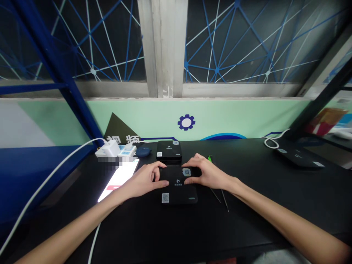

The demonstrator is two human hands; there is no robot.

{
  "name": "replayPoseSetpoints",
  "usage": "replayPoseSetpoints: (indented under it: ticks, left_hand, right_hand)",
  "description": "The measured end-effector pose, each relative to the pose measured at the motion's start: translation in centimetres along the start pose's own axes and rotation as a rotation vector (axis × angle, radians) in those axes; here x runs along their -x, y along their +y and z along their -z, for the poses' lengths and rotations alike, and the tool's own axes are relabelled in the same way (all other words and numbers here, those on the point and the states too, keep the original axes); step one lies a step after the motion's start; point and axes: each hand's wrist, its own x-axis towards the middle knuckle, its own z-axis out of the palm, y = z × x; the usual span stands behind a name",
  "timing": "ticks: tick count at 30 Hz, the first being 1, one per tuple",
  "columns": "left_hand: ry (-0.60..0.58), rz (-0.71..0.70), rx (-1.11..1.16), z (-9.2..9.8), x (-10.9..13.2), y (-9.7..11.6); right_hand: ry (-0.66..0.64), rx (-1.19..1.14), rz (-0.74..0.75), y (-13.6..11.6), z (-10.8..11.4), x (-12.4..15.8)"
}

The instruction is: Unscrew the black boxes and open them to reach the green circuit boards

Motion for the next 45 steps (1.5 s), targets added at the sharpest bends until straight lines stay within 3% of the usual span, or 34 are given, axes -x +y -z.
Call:
replayPoseSetpoints:
  ticks: [5,14,21,30,34,37,41,45]
  left_hand:
    - [-0.037,0.036,-0.010,-0.2,0.1,0.1]
    - [0.007,0.007,-0.133,-0.5,0.3,0.6]
    - [0.050,-0.027,-0.318,-0.5,0.6,1.0]
    - [0.136,-0.067,-0.447,-0.6,0.6,1.5]
    - [0.265,-0.100,-0.321,-0.6,0.5,1.5]
    - [0.325,-0.096,-0.089,-0.5,0.4,1.7]
    - [0.311,-0.068,0.250,-0.2,0.3,2.1]
    - [0.231,-0.003,0.427,0.1,0.3,2.6]
  right_hand:
    - [0.003,0.060,0.028,0.0,-0.1,0.0]
    - [-0.001,0.261,0.075,-1.0,0.9,0.4]
    - [-0.107,0.217,0.157,-0.9,1.2,0.8]
    - [-0.099,0.162,0.116,-1.0,1.2,0.6]
    - [-0.043,0.059,0.083,-1.0,1.2,0.7]
    - [-0.026,-0.021,0.076,-1.1,1.4,0.9]
    - [0.046,-0.067,0.103,-1.5,1.5,0.8]
    - [0.128,-0.105,0.146,-1.4,1.2,0.8]
